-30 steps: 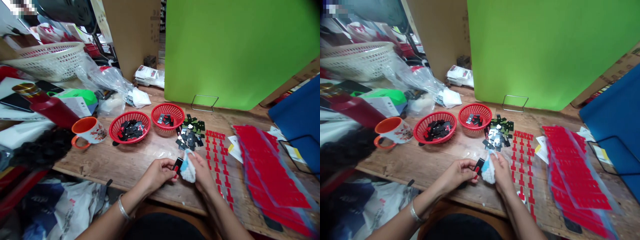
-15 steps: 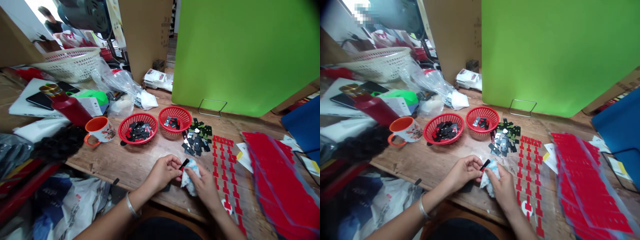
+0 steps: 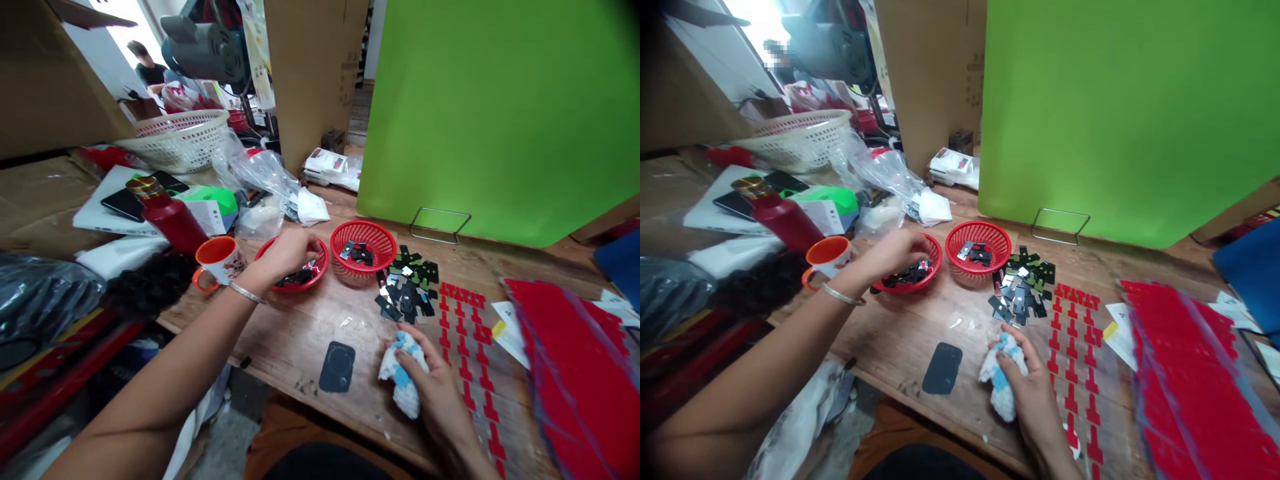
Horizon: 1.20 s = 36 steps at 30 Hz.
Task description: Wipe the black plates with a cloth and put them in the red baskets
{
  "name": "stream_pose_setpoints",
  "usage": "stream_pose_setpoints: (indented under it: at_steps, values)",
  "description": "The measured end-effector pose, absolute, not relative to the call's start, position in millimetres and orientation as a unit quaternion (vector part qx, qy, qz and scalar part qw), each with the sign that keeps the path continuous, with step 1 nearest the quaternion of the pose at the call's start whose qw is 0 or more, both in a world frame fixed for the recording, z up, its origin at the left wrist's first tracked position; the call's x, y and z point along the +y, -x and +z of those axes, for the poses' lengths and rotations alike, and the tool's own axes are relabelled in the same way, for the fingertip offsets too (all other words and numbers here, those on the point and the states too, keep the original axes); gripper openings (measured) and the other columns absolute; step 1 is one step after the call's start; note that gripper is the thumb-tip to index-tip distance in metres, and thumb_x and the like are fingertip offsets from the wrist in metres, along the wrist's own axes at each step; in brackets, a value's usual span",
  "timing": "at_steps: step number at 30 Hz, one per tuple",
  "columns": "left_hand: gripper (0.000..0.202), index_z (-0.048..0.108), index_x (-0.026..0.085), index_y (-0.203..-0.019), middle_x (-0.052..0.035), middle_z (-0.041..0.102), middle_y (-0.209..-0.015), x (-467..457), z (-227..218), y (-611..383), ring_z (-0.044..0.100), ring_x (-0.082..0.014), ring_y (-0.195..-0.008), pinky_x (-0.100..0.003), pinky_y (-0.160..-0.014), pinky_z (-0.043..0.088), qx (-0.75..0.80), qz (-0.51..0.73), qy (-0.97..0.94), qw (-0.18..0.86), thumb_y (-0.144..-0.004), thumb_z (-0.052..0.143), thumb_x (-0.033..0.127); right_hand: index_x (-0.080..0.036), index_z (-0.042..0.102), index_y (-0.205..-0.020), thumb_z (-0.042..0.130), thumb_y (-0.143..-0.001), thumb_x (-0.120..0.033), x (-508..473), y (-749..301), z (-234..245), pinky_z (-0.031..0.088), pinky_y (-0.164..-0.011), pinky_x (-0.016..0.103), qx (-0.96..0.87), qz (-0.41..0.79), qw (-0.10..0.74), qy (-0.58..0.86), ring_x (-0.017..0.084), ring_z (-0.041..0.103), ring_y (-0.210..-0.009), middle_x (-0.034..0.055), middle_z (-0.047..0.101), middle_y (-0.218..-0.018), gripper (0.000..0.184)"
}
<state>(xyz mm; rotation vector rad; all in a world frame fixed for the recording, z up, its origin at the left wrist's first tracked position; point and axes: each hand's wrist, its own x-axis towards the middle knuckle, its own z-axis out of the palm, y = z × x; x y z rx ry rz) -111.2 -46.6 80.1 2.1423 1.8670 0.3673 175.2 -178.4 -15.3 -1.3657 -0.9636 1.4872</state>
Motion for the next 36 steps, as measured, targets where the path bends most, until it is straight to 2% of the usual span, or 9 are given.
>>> stream_pose_setpoints:
  at_steps: [2, 5, 9, 14, 20, 24, 27, 30, 36]
  values:
    - [0.013, 0.073, 0.018, -0.077, -0.0062, 0.07, -0.075, -43, 62, 125, 0.061, -0.019, -0.072, -0.025, -0.066, 0.04, 0.675, 0.068, -0.715, 0.168, -0.067, 0.065, 0.02, -0.022, 0.056, -0.119, 0.07, -0.071, -0.045, -181, -175, -17, 0.043, -0.05, 0.023, -0.38, 0.625, 0.393, 0.557, 0.013, 0.054, -0.054, -0.0004, 0.063, -0.072, 0.056]
    - [0.012, 0.072, 0.019, -0.074, -0.0045, 0.068, -0.067, -41, 37, 134, 0.059, -0.0174, -0.064, -0.023, -0.059, 0.037, 0.694, 0.057, -0.69, 0.198, -0.063, 0.068, 0.023, -0.02, 0.057, -0.114, 0.069, -0.071, -0.05, -184, -172, -18, 0.034, -0.045, 0.019, -0.383, 0.634, 0.374, 0.557, 0.01, 0.045, -0.048, -0.0044, 0.054, -0.06, 0.054]
    - [0.016, 0.068, 0.017, -0.071, -0.0017, 0.064, -0.062, -38, 23, 137, 0.055, -0.0141, -0.054, -0.022, -0.051, 0.034, 0.692, 0.08, -0.672, 0.25, -0.06, 0.07, 0.028, -0.02, 0.056, -0.112, 0.069, -0.071, -0.051, -184, -167, -14, 0.031, -0.045, 0.018, -0.375, 0.655, 0.366, 0.545, 0.009, 0.042, -0.048, -0.0057, 0.05, -0.057, 0.053]
    - [0.018, 0.065, 0.018, -0.068, 0.0, 0.064, -0.061, -34, 22, 145, 0.053, -0.0124, -0.052, -0.019, -0.048, 0.034, 0.671, 0.127, -0.656, 0.322, -0.056, 0.071, 0.03, -0.02, 0.057, -0.112, 0.071, -0.069, -0.051, -183, -167, -13, 0.032, -0.045, 0.018, -0.356, 0.672, 0.359, 0.541, 0.01, 0.043, -0.048, -0.0053, 0.052, -0.058, 0.055]
    - [0.024, 0.071, 0.016, -0.075, -0.0014, 0.067, -0.063, -34, 21, 151, 0.056, -0.0139, -0.053, -0.021, -0.049, 0.037, 0.633, 0.177, -0.638, 0.4, -0.055, 0.074, 0.029, -0.021, 0.058, -0.11, 0.072, -0.07, -0.048, -183, -168, -19, 0.034, -0.046, 0.018, -0.342, 0.684, 0.362, 0.533, 0.01, 0.045, -0.049, -0.0044, 0.054, -0.06, 0.051]
    - [0.024, 0.073, 0.015, -0.071, -0.0044, 0.068, -0.064, -36, 27, 152, 0.057, -0.0152, -0.057, -0.023, -0.055, 0.042, 0.633, 0.287, -0.564, 0.446, -0.053, 0.079, 0.029, -0.022, 0.059, -0.111, 0.07, -0.072, -0.047, -183, -169, -21, 0.033, -0.046, 0.018, -0.328, 0.69, 0.37, 0.528, 0.01, 0.044, -0.05, -0.0045, 0.054, -0.061, 0.048]
    - [0.029, 0.071, 0.014, -0.077, -0.0035, 0.068, -0.069, -41, 31, 155, 0.057, -0.0132, -0.061, -0.022, -0.059, 0.043, 0.623, 0.407, -0.503, 0.439, -0.059, 0.077, 0.036, -0.023, 0.061, -0.111, 0.068, -0.075, -0.047, -182, -170, -20, 0.036, -0.047, 0.019, -0.317, 0.687, 0.389, 0.526, 0.011, 0.047, -0.054, -0.0022, 0.058, -0.068, 0.044]
    - [0.034, 0.069, 0.013, -0.08, -0.0016, 0.066, -0.069, -44, 29, 161, 0.053, -0.009, -0.058, -0.019, -0.055, 0.04, 0.615, 0.488, -0.458, 0.416, -0.064, 0.074, 0.042, -0.023, 0.064, -0.109, 0.065, -0.077, -0.048, -182, -170, -20, 0.04, -0.051, 0.021, -0.318, 0.677, 0.406, 0.525, 0.014, 0.052, -0.06, 0.0, 0.063, -0.074, 0.041]
    - [0.029, 0.062, 0.012, -0.083, -0.0005, 0.063, -0.069, -52, 32, 160, 0.056, -0.008, -0.056, -0.017, -0.051, 0.042, 0.617, 0.586, -0.341, 0.399, -0.065, 0.074, 0.03, -0.022, 0.063, -0.114, 0.065, -0.076, -0.049, -182, -170, -25, 0.042, -0.051, 0.024, -0.335, 0.679, 0.385, 0.527, 0.018, 0.057, -0.062, 0.0009, 0.064, -0.07, 0.046]
